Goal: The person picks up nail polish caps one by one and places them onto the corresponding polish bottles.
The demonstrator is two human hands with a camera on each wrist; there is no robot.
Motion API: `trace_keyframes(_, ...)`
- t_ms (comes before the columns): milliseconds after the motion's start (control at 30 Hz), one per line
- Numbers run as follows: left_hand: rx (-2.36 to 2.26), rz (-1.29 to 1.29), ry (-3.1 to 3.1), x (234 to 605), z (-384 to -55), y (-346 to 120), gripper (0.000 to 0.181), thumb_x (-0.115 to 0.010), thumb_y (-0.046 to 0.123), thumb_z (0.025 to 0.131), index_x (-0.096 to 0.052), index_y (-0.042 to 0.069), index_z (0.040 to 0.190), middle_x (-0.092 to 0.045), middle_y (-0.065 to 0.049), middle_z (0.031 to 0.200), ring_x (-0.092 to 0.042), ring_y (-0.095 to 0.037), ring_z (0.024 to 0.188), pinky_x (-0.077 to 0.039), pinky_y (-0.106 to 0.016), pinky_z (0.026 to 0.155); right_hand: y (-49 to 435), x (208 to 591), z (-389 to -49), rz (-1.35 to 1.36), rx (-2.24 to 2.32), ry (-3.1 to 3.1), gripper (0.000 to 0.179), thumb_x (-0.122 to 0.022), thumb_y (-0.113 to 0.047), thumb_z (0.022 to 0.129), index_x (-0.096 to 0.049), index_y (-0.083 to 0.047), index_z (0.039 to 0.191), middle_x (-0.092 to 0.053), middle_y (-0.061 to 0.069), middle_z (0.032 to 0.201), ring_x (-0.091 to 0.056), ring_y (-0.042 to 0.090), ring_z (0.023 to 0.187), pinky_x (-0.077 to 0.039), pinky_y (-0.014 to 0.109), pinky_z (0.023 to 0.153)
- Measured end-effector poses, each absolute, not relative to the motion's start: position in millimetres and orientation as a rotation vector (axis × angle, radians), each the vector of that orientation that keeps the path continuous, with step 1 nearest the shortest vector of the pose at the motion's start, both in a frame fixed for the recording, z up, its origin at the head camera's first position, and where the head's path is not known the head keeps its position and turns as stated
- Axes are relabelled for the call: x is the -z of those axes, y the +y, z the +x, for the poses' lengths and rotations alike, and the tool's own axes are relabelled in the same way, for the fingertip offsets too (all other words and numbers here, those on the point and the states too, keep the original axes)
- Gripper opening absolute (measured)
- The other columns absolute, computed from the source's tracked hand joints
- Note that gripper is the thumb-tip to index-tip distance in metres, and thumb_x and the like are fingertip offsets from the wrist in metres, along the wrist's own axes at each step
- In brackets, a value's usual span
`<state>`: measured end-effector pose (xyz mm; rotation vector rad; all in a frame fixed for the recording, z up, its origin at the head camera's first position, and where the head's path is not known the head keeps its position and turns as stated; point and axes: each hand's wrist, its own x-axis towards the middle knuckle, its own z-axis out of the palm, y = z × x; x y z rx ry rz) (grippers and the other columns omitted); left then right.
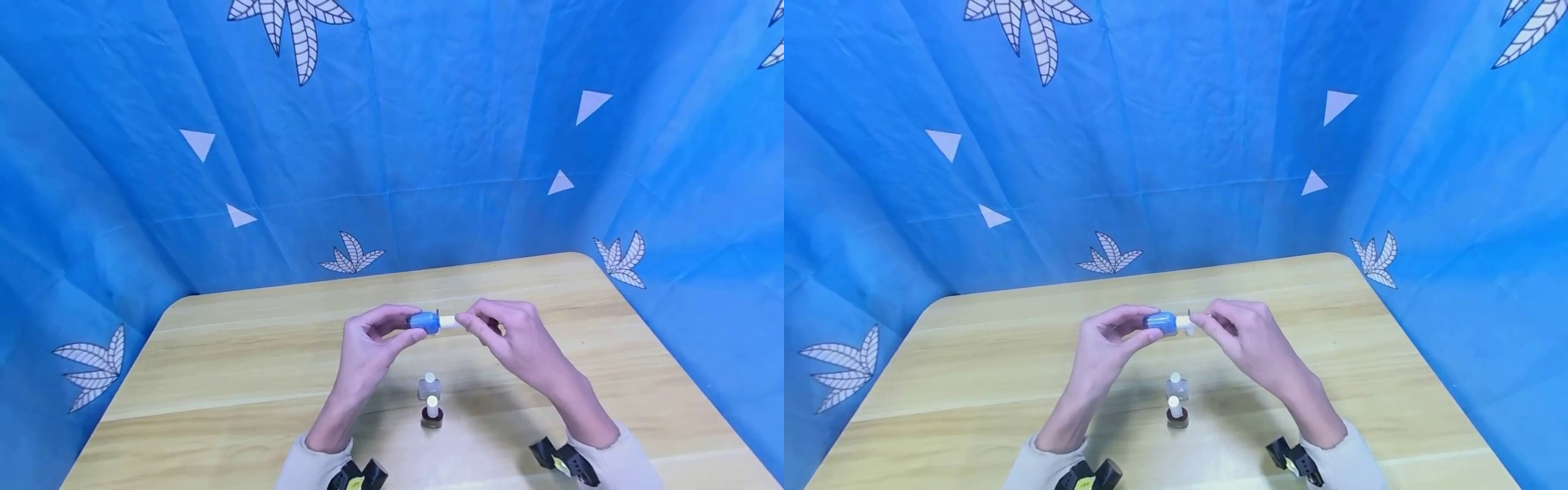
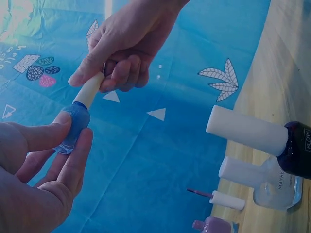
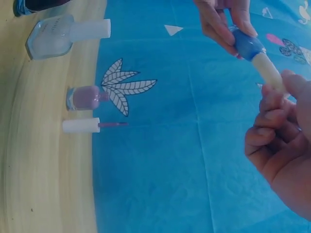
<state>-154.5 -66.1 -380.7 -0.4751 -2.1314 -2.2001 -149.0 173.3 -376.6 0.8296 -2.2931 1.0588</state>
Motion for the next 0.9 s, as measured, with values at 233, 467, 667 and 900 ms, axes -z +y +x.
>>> trace_keyframes(233,2.202,-0.444,-2.153,384.4,-153.1,-69.1,0.026,-0.085,0.001,0.083,-0.079,0.007,0.107,-0.075,-0.008,0.109,-0.072,-0.025,0.093,-0.062,-0.035,0.086,170.1,377.5,-148.5,0.792,-1.155,-2.344,0.022,-0.077,-0.007,0.092,-0.074,-0.015,0.112,-0.070,-0.014,0.086,-0.061,0.004,0.071,-0.056,0.022,0.060)
trace_keyframes(467,2.291,-0.401,-2.137,380.7,-153.5,-72.0,0.028,-0.085,0.002,0.083,-0.078,0.005,0.110,-0.074,-0.012,0.108,-0.073,-0.026,0.093,-0.062,-0.036,0.087,167.6,373.6,-149.4,0.909,-1.144,-2.244,0.032,-0.084,0.001,0.082,-0.074,-0.011,0.110,-0.074,-0.006,0.100,-0.065,0.005,0.078,-0.058,0.018,0.072)
trace_keyframes(667,2.376,-0.391,-2.142,377.5,-152.8,-72.3,0.029,-0.084,0.003,0.084,-0.076,0.003,0.111,-0.073,-0.015,0.110,-0.073,-0.028,0.094,-0.062,-0.038,0.088,167.0,375.2,-149.5,0.943,-1.124,-2.141,0.031,-0.085,0.006,0.079,-0.075,-0.006,0.106,-0.073,-0.003,0.092,-0.063,0.008,0.074,-0.054,0.013,0.064)
trace_keyframes(900,2.284,-0.426,-2.197,376.6,-156.0,-71.4,0.032,-0.085,0.003,0.083,-0.077,0.003,0.114,-0.074,-0.009,0.113,-0.070,-0.026,0.099,-0.061,-0.034,0.090,169.4,379.6,-149.3,0.956,-1.057,-2.131,0.012,-0.079,-0.013,0.092,-0.075,-0.009,0.103,-0.067,-0.008,0.083,-0.054,0.004,0.066,-0.043,0.011,0.052)
